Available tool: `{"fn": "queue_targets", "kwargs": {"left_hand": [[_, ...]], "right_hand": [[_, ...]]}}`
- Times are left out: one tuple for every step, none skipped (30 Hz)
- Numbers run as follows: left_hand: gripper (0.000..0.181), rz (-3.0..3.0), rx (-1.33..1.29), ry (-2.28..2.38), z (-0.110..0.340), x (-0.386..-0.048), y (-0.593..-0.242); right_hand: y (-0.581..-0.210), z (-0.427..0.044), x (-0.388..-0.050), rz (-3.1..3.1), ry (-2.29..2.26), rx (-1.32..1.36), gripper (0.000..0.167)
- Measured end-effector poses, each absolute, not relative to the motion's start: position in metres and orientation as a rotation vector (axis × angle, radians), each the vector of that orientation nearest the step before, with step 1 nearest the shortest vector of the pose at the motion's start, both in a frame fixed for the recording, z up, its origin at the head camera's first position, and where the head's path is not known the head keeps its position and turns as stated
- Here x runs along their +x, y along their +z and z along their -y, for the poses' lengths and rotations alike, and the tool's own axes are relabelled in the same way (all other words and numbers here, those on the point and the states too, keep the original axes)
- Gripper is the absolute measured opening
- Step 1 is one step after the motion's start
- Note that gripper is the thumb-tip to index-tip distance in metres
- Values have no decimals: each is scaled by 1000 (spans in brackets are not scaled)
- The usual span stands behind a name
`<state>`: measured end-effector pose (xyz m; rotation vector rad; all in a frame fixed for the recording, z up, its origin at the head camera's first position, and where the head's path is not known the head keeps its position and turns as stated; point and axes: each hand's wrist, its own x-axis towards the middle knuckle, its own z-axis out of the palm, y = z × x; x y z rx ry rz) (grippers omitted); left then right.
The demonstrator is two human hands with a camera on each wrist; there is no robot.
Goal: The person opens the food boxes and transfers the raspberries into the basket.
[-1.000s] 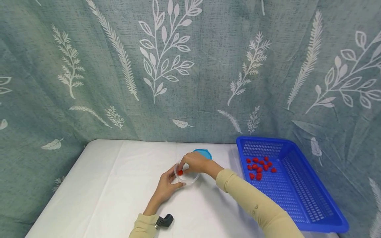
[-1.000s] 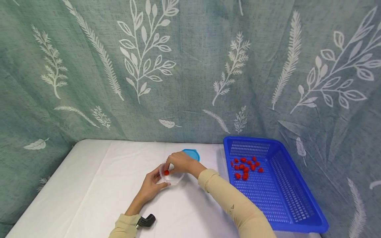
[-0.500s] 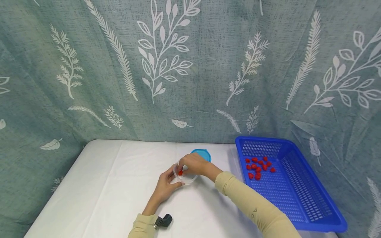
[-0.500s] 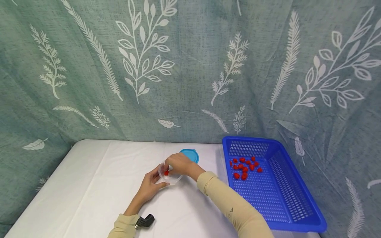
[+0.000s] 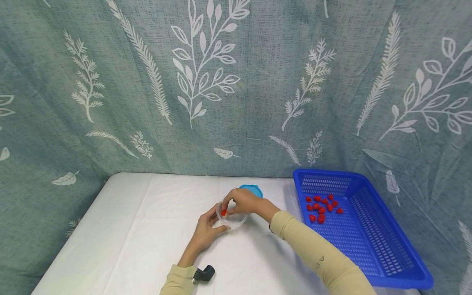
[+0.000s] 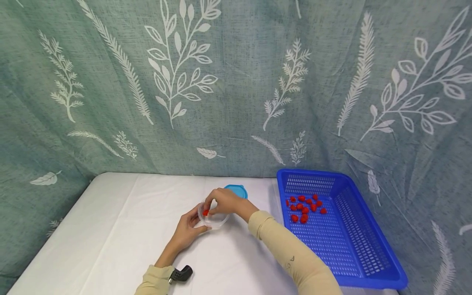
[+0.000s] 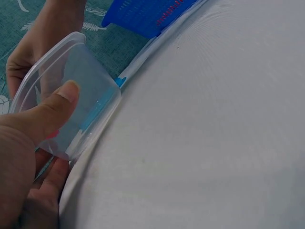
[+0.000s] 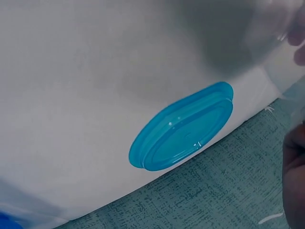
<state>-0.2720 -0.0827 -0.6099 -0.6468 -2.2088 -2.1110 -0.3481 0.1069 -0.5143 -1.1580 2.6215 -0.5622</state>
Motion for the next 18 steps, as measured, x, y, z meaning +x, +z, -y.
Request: {"fn": "queue_targets", "kwargs": {"left_hand": [[87,2208,-648,-2110,82,-272,-610],[87,2209,-647,-2107,82,-272,-610],[87,2211,-647,-2103,82,-272,-610],[87,2212,-645,-2099,82,-272,-609],[86,2212,-641,-2096,82,-272,-609],[86,2214,-639,-2092,81,-272,-609],[86,2217,-636,-2088,81,-272,-609],[87,2221,-632,-2086,81,-272,-609],[87,2223,-630,-2085,81,-272,-609],[87,2222,-629,-2088,81,-272,-610],[88,2222,-627,-2091,81,-272,-610],[88,2223,-625,-2093,81,-272,-610],[88,2223,-623,-2096,81,-272,-610],[88,2226,-622,-2095,81,-272,-610],[88,2228,-620,-2094,81,-272,-610],[88,2229,-618,-2094,81,-272,-610],[88,2231,-617,-2090,81,-272,-610],[88,2236,-617,-2084,81,-272,-610]], "right_hand": [[-513,-108,-348,-2604,-601,-1136,13],[-512,-109,-348,-2586,-638,-1123,15],[-510,-109,-348,-2567,-675,-1115,17],[-509,-110,-348,-2548,-706,-1115,18],[-508,-110,-348,-2528,-738,-1120,20],[-508,-111,-348,-2511,-768,-1125,21],[-507,-112,-349,-2499,-788,-1132,22],[-507,-112,-349,-2491,-805,-1138,22],[-507,-113,-349,-2483,-824,-1142,22],[-507,-114,-350,-2474,-845,-1146,21],[-508,-115,-350,-2465,-867,-1152,20],[-508,-116,-350,-2456,-889,-1155,19],[-508,-116,-350,-2447,-907,-1158,18],[-508,-117,-350,-2442,-917,-1156,18],[-507,-118,-350,-2429,-937,-1156,17],[-507,-118,-349,-2420,-952,-1160,16],[-507,-119,-349,-2411,-967,-1164,16],[-506,-119,-348,-2402,-984,-1165,15]]}}
